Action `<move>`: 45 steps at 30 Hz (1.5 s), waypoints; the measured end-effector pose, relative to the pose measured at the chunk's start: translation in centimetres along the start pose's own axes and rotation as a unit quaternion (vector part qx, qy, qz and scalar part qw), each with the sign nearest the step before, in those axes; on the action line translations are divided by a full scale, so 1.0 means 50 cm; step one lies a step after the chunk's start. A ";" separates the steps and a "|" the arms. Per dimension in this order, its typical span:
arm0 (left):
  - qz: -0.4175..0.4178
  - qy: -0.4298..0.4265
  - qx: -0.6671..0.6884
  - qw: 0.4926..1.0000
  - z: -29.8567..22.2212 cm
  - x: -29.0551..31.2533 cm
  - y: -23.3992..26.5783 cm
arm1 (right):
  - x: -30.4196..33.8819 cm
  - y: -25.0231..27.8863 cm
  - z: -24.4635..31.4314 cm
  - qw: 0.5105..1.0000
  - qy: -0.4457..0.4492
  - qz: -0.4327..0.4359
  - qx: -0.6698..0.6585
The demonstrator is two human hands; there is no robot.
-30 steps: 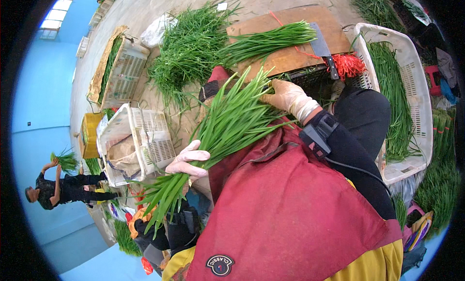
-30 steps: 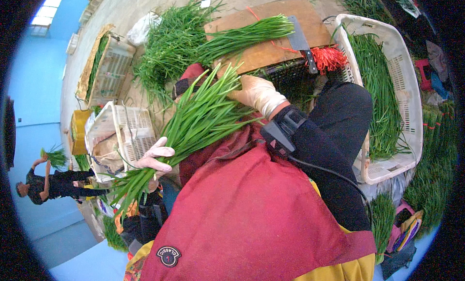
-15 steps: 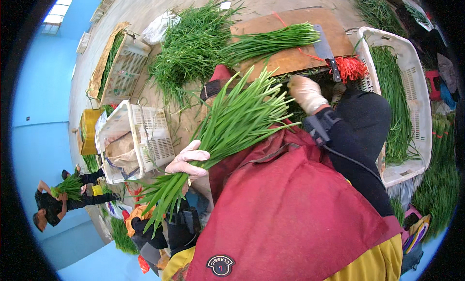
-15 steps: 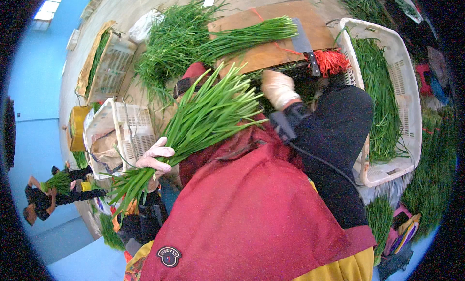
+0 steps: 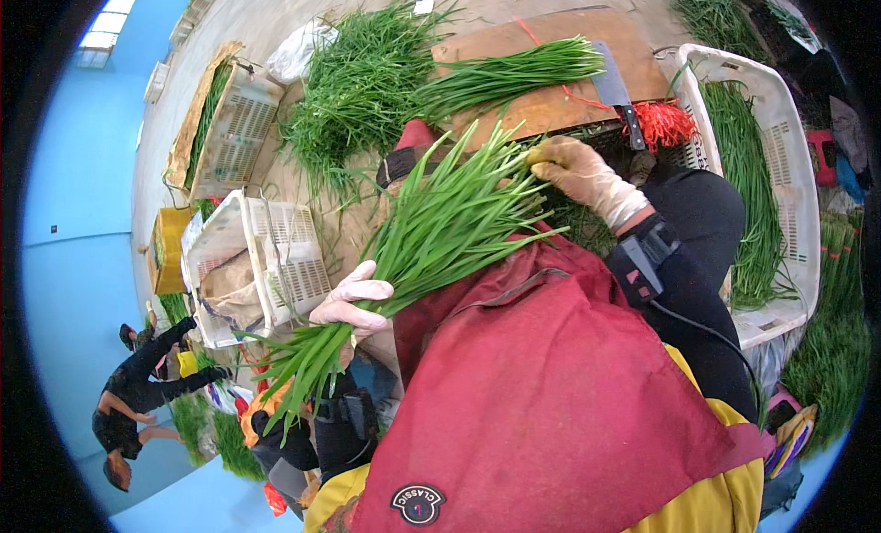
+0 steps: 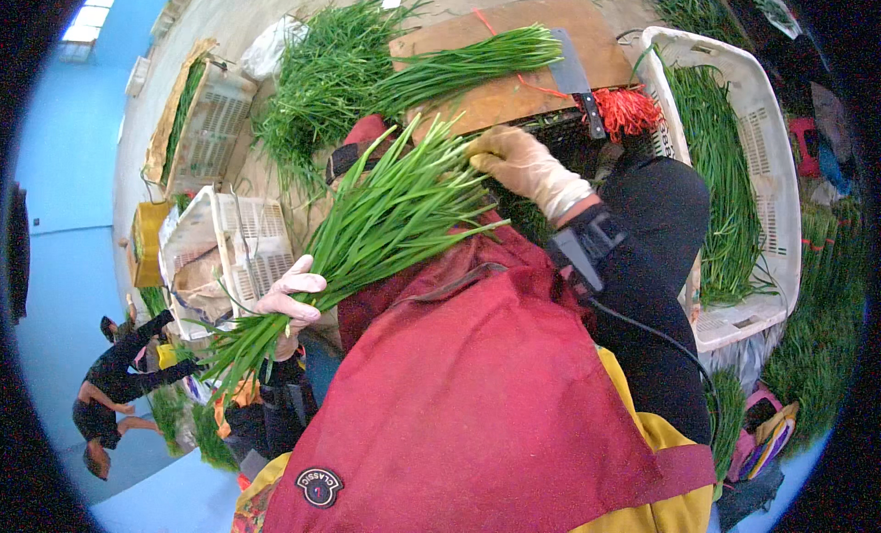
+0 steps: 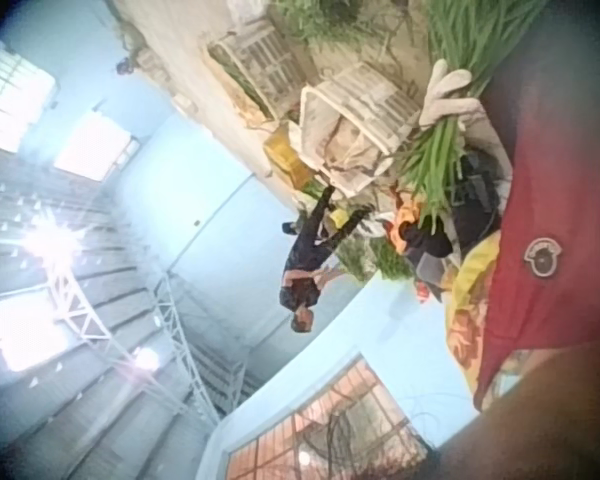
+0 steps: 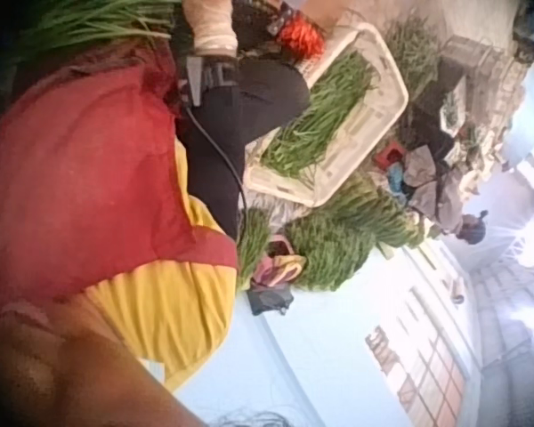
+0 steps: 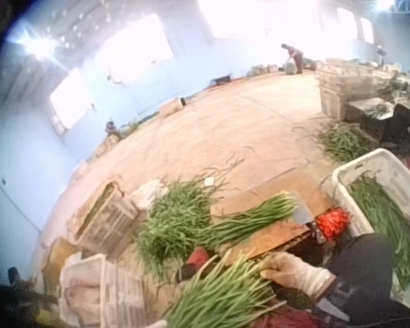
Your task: Trimming roots and bunching green onions for processing.
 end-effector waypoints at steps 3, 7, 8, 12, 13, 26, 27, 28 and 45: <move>0.020 -0.014 0.025 0.999 0.001 -0.010 -0.001 | -0.014 -0.028 -0.012 1.000 -0.004 0.014 0.007; 0.015 0.001 0.036 0.999 0.005 -0.001 -0.004 | -0.023 -0.039 0.004 0.991 -0.127 0.031 -0.001; 0.012 -0.004 0.034 0.999 0.006 0.000 -0.004 | -0.021 -0.037 0.015 0.993 -0.118 0.019 0.007; -0.010 0.009 -0.009 1.000 0.003 0.004 -0.007 | -0.016 -0.040 -0.054 0.967 -0.107 -0.034 -0.230; -0.014 0.015 -0.004 1.000 0.003 0.004 -0.007 | -0.009 -0.025 -0.068 0.953 -0.119 -0.078 -0.267; -0.044 0.032 0.050 0.997 0.020 0.017 -0.010 | 0.080 -0.032 -0.101 0.923 -0.273 0.069 -0.262; -0.041 0.030 0.051 0.997 0.020 0.012 -0.010 | 0.075 -0.052 -0.102 0.931 -0.263 0.079 -0.239; -0.039 0.021 0.055 0.997 0.018 0.008 -0.011 | 0.064 -0.064 -0.110 0.959 -0.219 0.089 -0.158; -0.065 0.036 0.045 0.996 0.013 0.011 -0.011 | 0.144 -0.049 -0.039 0.937 -0.210 0.189 -0.206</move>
Point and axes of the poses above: each hand's wrist, its own x-axis away from the middle knuckle, its own y-axis out of the back of the hand, z = x × y, the point moved 4 cm from there along -x, towards the middle knuckle, and after that the axes turned 13 degrees about -x, right-handed, at the moved point
